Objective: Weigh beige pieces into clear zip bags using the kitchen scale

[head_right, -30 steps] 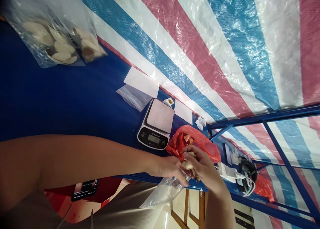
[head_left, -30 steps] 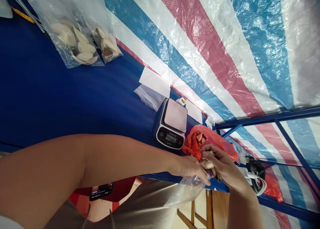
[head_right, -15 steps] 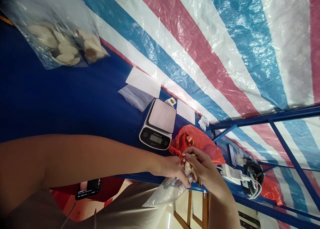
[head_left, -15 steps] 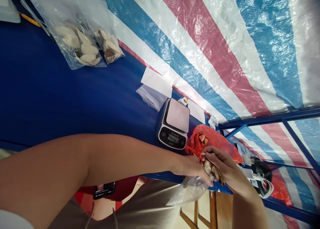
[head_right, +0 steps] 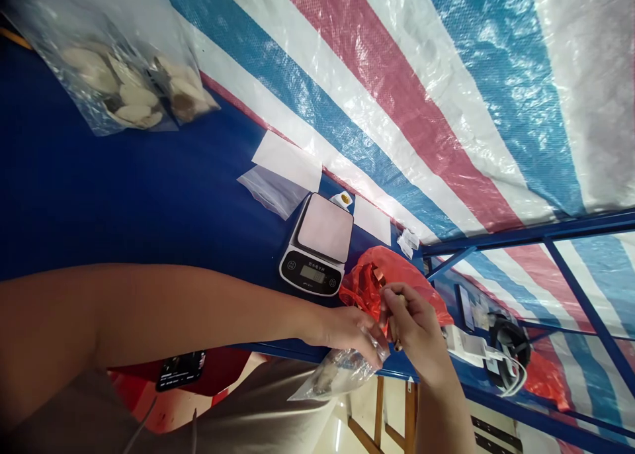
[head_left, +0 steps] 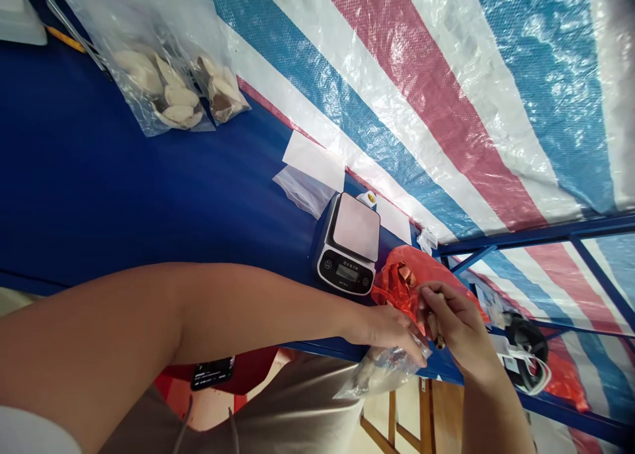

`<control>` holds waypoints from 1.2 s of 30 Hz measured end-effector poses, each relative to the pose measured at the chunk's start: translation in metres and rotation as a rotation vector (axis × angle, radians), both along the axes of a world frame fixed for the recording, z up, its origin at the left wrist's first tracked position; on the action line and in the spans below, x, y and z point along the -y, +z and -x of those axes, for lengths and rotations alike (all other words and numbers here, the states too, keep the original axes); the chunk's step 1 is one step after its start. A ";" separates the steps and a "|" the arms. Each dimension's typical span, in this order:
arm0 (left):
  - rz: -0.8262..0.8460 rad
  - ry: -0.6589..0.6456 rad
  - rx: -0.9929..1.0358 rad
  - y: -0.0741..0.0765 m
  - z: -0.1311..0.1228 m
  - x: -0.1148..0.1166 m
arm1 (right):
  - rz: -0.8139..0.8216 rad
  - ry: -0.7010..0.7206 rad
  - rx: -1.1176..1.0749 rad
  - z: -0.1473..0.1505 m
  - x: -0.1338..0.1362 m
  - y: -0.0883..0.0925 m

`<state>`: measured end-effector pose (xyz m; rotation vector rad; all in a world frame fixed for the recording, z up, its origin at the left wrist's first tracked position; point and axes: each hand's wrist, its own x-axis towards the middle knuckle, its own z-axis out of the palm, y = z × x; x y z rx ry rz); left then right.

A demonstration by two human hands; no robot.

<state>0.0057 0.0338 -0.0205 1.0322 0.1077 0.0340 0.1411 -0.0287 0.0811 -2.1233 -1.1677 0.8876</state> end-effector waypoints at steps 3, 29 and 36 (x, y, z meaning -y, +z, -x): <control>0.047 -0.019 -0.014 0.000 -0.001 0.000 | -0.174 -0.077 0.060 0.010 -0.006 -0.007; 0.370 -0.122 0.076 0.004 0.000 -0.001 | -0.127 -0.116 -0.070 0.015 0.021 -0.002; 0.387 -0.137 0.059 0.001 -0.003 -0.001 | -0.150 -0.080 -0.023 0.015 0.019 0.000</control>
